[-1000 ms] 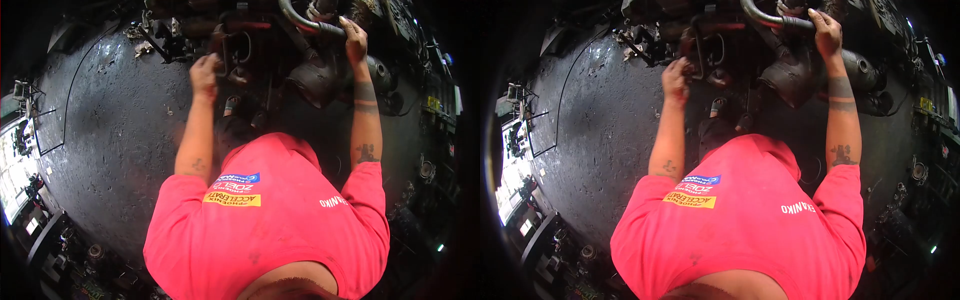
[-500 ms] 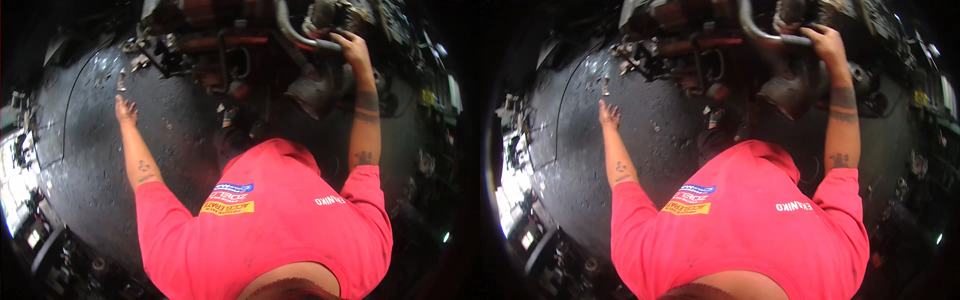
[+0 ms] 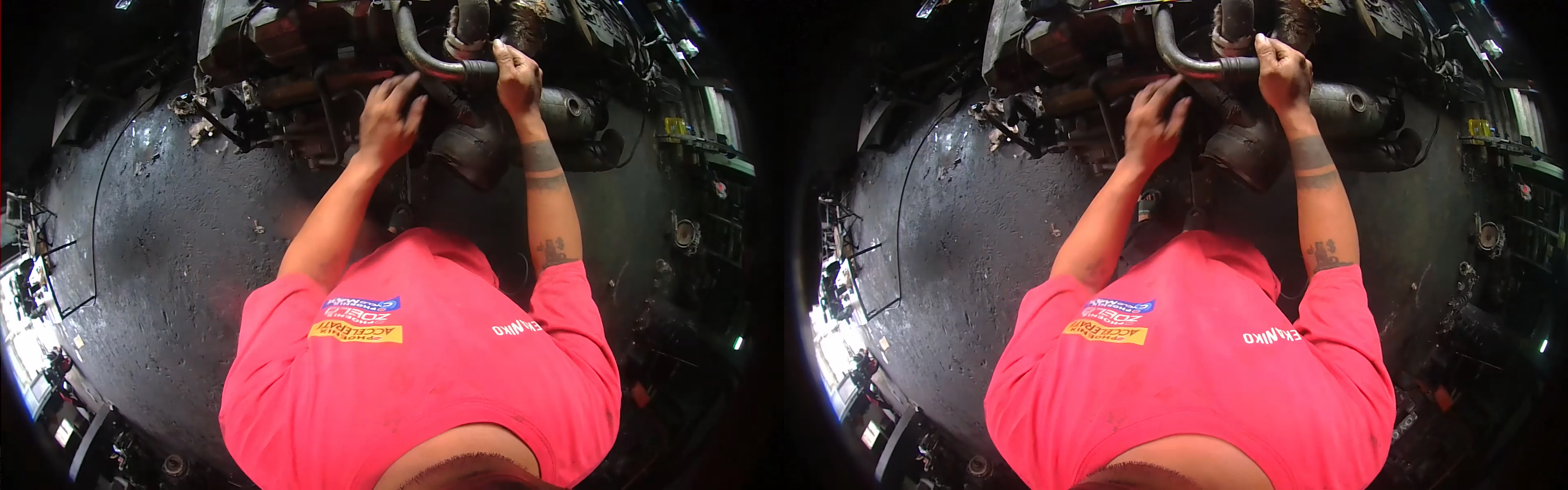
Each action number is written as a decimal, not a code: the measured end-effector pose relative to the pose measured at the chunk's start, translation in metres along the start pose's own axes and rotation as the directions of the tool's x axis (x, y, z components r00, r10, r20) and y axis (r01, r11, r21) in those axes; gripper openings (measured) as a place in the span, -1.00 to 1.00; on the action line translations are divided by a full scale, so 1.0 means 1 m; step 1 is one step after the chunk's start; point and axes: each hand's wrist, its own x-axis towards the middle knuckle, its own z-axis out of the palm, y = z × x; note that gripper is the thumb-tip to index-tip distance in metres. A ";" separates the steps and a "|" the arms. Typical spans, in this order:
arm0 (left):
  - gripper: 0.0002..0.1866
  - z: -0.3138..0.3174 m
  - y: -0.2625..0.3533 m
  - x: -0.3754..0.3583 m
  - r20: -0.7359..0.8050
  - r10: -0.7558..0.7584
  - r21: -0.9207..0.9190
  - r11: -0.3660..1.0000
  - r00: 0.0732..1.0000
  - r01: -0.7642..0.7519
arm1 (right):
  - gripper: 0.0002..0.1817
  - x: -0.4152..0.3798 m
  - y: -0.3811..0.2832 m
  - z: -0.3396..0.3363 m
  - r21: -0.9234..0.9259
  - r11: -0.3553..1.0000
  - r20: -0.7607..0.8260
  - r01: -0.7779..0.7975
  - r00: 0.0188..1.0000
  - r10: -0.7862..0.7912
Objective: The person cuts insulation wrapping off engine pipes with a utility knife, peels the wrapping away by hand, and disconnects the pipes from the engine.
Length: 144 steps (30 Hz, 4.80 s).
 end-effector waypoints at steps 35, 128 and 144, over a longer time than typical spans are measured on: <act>-0.30 0.094 -0.084 0.102 0.348 -0.133 -0.903 0.221 0.928 0.370 | -0.47 0.013 0.001 -0.021 -0.073 0.995 0.196 -0.062 0.978 0.076; -0.90 0.006 0.049 0.009 0.210 0.408 0.335 0.824 0.888 -0.458 | -0.43 0.018 0.028 -0.002 0.044 0.984 0.214 -0.175 0.963 0.162; -0.89 0.023 0.057 0.002 0.229 0.116 0.579 0.782 0.966 -0.232 | -0.31 0.001 0.021 0.002 0.073 0.989 0.186 -0.129 0.976 0.114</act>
